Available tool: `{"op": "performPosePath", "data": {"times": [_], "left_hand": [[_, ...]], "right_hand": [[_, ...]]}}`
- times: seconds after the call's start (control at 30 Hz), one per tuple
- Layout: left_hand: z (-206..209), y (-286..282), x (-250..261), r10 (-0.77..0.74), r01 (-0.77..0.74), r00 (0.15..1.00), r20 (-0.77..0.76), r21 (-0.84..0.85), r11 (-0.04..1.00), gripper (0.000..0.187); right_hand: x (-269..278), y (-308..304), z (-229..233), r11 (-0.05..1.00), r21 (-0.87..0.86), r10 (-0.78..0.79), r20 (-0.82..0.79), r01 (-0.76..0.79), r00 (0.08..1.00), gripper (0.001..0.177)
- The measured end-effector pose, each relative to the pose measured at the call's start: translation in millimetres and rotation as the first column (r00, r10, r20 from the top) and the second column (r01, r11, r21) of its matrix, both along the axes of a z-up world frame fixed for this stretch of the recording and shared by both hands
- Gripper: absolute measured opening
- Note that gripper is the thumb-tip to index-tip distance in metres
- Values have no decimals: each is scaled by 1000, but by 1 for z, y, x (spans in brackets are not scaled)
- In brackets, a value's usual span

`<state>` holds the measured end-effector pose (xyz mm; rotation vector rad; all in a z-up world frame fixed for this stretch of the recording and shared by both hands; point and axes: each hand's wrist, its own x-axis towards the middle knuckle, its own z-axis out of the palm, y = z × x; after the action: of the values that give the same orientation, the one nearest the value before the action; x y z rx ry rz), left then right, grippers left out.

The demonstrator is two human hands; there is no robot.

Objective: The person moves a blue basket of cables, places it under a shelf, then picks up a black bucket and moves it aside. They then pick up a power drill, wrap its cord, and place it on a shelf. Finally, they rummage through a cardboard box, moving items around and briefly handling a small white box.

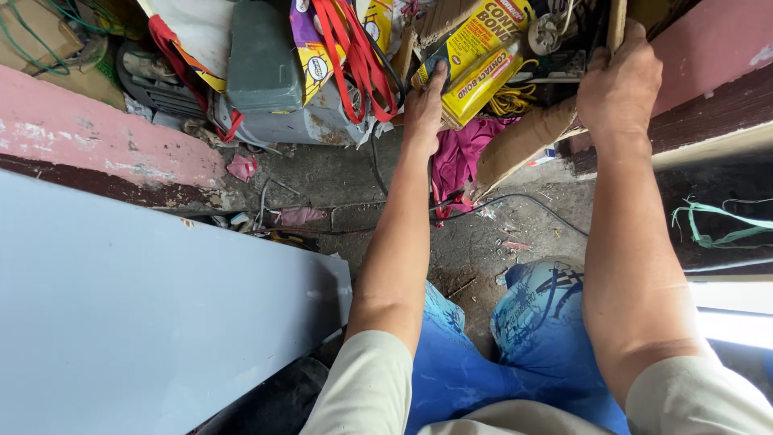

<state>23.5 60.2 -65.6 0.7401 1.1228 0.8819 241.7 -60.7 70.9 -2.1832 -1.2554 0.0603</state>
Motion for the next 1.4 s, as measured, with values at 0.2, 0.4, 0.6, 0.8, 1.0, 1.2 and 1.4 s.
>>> {"op": "performPosePath", "data": {"times": [0.2,0.4,0.6,0.8,1.0,1.2,1.4], "left_hand": [[-9,7,8,39,-40,993,111,2,999,72],[-10,5,10,105,-103,990,-98,29,994,56],[16,-11,13,157,-146,954,-257,63,987,54],[79,-23,-15,183,-46,821,-540,256,966,53],[153,-39,-91,343,83,676,-653,529,844,46],[162,-31,-120,333,243,408,-850,453,858,41],[99,-24,-110,496,207,549,-673,684,700,46]], "right_hand": [[-1,-12,7,999,10,38,-33,-38,999,32],[-2,-5,2,996,86,25,-45,-21,999,31],[29,-4,-37,932,363,80,-190,-6,979,15],[26,-37,11,859,448,247,64,-249,967,8],[-45,-77,83,878,397,316,-59,-268,947,6],[-86,-76,77,984,-74,111,-455,-162,884,25],[-137,-56,36,759,-474,24,-664,-446,747,43]]}}
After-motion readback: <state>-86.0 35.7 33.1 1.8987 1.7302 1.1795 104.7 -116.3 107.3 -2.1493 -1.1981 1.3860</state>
